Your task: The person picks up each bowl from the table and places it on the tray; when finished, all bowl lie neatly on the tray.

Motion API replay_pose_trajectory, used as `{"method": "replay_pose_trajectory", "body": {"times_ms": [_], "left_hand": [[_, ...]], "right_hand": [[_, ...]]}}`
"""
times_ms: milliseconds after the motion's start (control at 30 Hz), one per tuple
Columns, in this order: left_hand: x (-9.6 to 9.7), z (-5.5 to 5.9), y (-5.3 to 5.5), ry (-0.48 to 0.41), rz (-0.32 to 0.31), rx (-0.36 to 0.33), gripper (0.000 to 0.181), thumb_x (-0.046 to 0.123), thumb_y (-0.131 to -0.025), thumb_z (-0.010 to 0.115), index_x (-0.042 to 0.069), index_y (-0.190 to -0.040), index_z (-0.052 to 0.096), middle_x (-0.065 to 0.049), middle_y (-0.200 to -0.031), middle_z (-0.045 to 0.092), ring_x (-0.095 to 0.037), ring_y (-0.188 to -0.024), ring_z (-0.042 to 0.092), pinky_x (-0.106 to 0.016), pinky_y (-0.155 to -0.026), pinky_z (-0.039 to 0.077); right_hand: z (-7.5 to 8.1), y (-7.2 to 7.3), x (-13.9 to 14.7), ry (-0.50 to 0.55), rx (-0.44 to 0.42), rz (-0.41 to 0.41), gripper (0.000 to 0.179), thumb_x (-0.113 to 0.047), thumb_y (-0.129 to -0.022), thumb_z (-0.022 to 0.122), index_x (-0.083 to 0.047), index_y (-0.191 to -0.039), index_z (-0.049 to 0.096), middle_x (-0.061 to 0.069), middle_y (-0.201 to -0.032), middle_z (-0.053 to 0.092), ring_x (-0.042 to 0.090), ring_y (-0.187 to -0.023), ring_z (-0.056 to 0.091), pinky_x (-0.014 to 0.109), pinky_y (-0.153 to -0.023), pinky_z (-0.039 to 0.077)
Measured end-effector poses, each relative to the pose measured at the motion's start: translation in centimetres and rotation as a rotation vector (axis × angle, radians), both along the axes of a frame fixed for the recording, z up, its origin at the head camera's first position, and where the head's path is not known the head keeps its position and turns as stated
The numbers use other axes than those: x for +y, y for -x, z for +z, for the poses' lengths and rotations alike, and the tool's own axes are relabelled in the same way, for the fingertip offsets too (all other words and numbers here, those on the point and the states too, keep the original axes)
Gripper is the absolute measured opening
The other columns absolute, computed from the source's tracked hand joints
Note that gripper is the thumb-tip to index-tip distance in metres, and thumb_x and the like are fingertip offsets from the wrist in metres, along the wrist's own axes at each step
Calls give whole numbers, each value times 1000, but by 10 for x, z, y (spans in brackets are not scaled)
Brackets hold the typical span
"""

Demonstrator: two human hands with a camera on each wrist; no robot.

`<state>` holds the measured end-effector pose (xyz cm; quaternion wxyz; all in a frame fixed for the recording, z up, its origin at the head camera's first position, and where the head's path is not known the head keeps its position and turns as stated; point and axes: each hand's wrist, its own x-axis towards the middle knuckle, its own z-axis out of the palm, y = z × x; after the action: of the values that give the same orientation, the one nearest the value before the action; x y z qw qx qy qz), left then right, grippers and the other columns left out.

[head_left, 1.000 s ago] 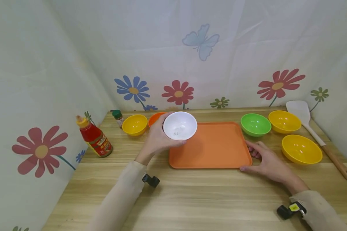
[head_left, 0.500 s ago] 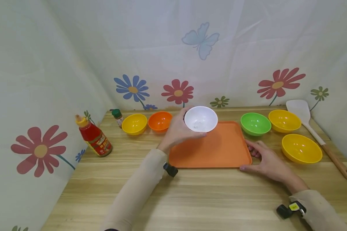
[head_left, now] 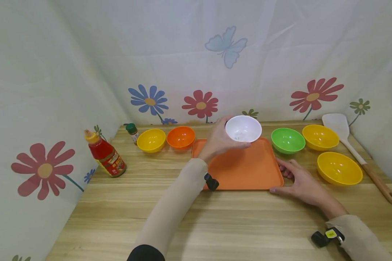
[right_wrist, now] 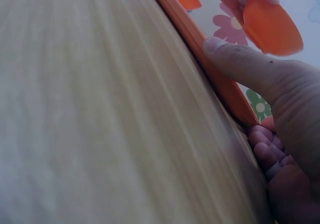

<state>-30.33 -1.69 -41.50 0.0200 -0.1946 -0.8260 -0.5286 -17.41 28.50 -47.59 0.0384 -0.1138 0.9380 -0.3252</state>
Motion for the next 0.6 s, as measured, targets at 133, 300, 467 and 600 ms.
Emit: {"method": "replay_pose_trajectory", "body": {"times_ms": [133,300,467,600], "left_hand": [[9,-4,7,31,-3,15,105,49,-68,107,21,-155,54,4,-140,60,-18,-124,60,-38,-102,62],[19,-11,14,32,-13,-9,105,47,-68,108,18,-154,55,2,-140,64,-19,-122,63,-38,-102,62],[29,-16,17,32,-18,-49,106,44,-68,109,16,-155,56,0,-139,67,-20,-120,66,-38,-103,62],[36,-21,17,45,-25,-70,109,42,-67,110,15,-157,55,0,-140,67,-20,-120,66,-37,-104,61]], "right_hand": [[0,0,0,-7,4,3,114,-60,-83,96,-6,-169,45,10,-127,56,25,-112,54,29,-89,53],[0,1,1,-6,17,10,114,-60,-82,96,-4,-168,46,10,-127,56,26,-113,55,28,-90,54],[-2,1,2,7,34,15,114,-57,-82,98,-3,-168,46,9,-125,56,25,-112,55,26,-90,53],[-3,1,3,11,44,17,113,-56,-81,98,-3,-167,47,9,-123,56,24,-110,55,25,-90,53]]}}
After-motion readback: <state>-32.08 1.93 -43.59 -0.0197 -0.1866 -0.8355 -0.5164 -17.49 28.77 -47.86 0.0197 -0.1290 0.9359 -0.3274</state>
